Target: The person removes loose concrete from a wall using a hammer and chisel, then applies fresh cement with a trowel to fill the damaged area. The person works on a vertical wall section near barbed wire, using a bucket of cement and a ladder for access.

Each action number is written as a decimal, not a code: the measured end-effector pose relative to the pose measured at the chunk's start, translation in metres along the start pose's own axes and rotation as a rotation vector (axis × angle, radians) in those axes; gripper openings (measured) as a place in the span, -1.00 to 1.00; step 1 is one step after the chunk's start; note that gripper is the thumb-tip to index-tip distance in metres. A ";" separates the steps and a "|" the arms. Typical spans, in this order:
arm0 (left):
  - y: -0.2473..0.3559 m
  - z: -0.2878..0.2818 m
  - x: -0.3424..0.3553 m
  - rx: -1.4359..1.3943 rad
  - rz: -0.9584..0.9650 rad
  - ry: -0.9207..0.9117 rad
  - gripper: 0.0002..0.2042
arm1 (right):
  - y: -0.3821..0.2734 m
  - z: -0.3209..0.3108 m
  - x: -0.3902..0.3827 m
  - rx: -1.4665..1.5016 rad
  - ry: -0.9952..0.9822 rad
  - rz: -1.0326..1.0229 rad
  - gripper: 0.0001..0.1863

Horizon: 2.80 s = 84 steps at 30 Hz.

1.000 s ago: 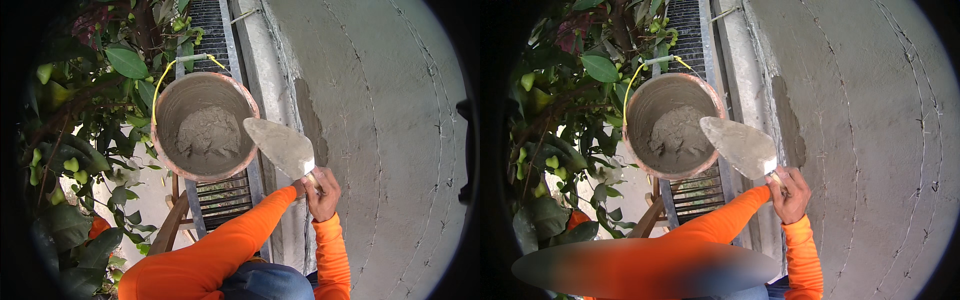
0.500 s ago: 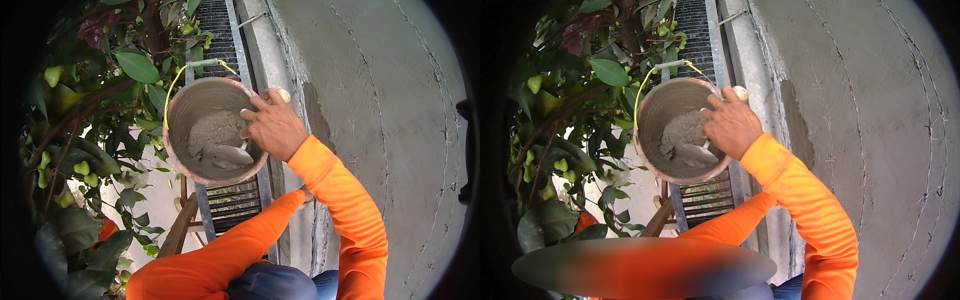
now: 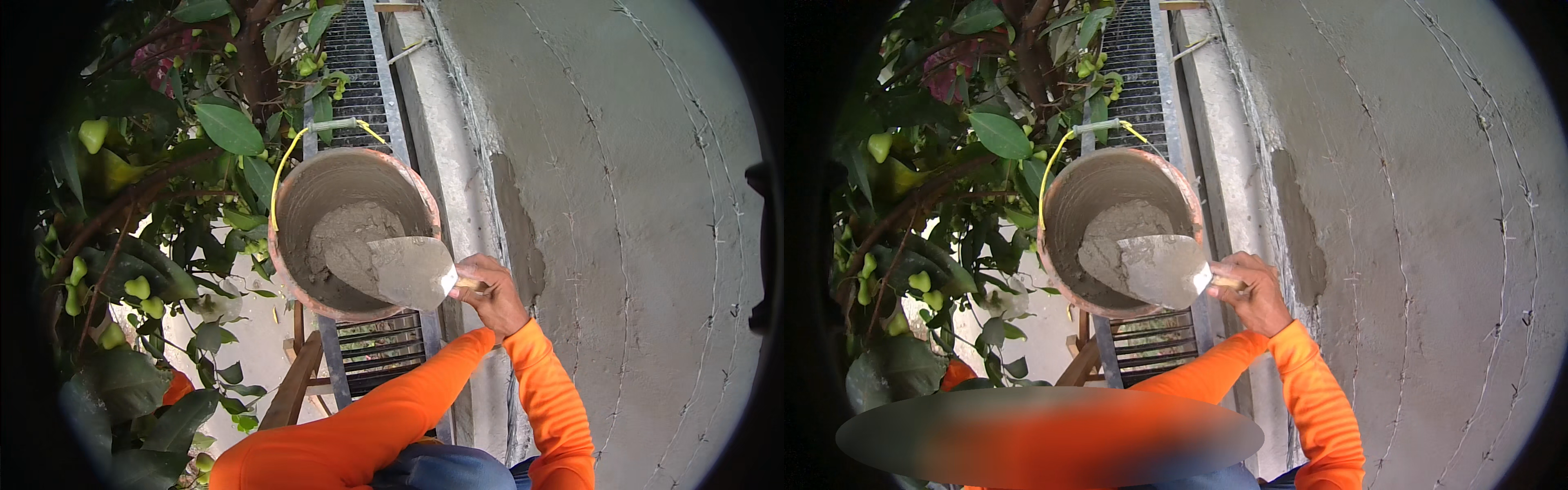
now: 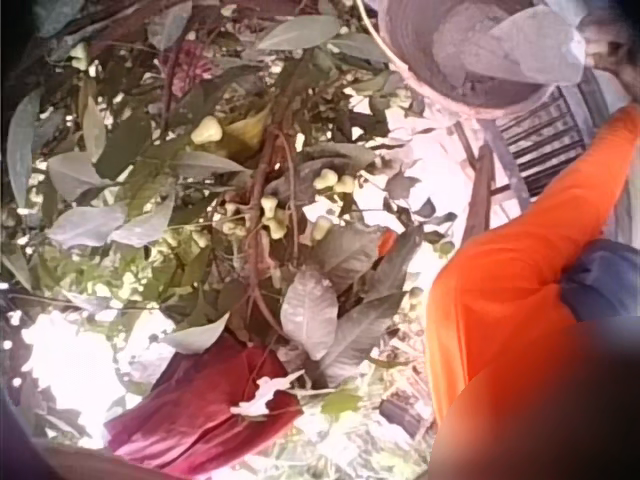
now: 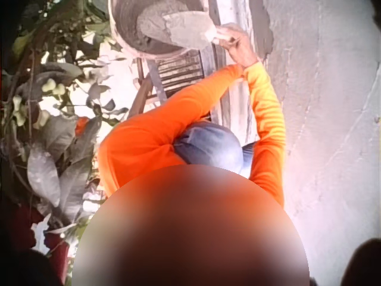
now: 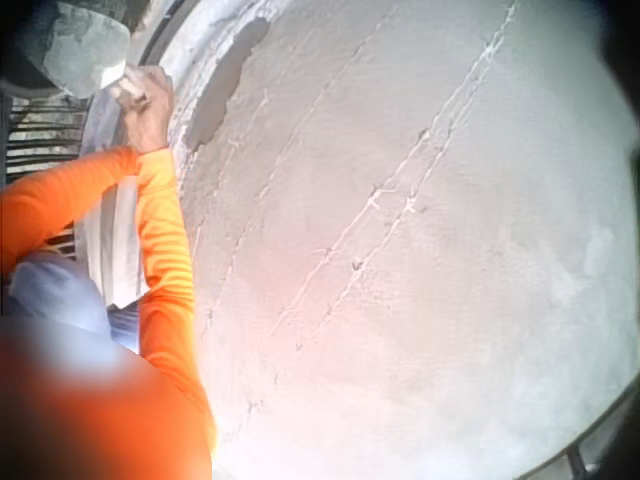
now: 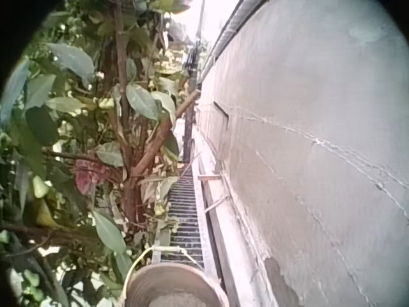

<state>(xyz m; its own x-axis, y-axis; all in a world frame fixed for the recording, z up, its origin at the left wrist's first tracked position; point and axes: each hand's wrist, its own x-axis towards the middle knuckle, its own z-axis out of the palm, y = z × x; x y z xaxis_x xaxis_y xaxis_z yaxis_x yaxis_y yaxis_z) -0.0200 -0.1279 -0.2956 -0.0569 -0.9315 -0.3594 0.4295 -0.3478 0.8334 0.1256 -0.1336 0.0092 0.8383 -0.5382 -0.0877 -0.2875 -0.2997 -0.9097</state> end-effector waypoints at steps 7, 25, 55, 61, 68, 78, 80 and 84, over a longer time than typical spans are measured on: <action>0.017 -0.023 -0.030 -0.134 -0.269 -0.080 -0.43 | 0.032 -0.006 -0.103 0.036 0.437 0.100 -0.68; 0.033 -0.013 -0.039 -0.100 -0.302 -0.048 -0.50 | 0.217 -0.104 -0.136 0.461 0.711 0.861 -0.69; 0.051 -0.016 -0.039 -0.139 -0.302 -0.162 -0.51 | 0.219 -0.063 -0.161 -0.019 0.659 0.812 -0.72; 0.053 -0.013 -0.043 -0.099 -0.341 -0.030 -0.58 | 0.225 -0.064 -0.100 0.084 0.746 0.831 -0.66; 0.060 -0.019 -0.048 -0.155 -0.358 -0.116 -0.58 | 0.218 -0.059 -0.108 0.266 0.922 0.590 -0.70; 0.065 -0.015 -0.048 -0.080 -0.392 -0.060 -0.48 | 0.237 -0.059 -0.167 0.158 0.881 0.607 -0.69; 0.058 -0.018 -0.045 -0.075 -0.403 -0.110 -0.49 | 0.234 -0.076 -0.173 0.207 0.846 0.701 -0.71; 0.052 -0.026 -0.046 -0.096 -0.399 -0.155 -0.46 | 0.217 -0.078 -0.186 0.310 0.909 0.622 -0.64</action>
<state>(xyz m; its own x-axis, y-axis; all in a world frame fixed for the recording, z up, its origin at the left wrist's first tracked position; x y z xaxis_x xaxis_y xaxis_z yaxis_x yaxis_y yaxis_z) 0.0278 -0.1005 -0.2468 -0.3665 -0.7340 -0.5718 0.4278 -0.6787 0.5970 -0.1291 -0.1599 -0.1403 -0.0909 -0.9338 -0.3459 -0.3030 0.3568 -0.8836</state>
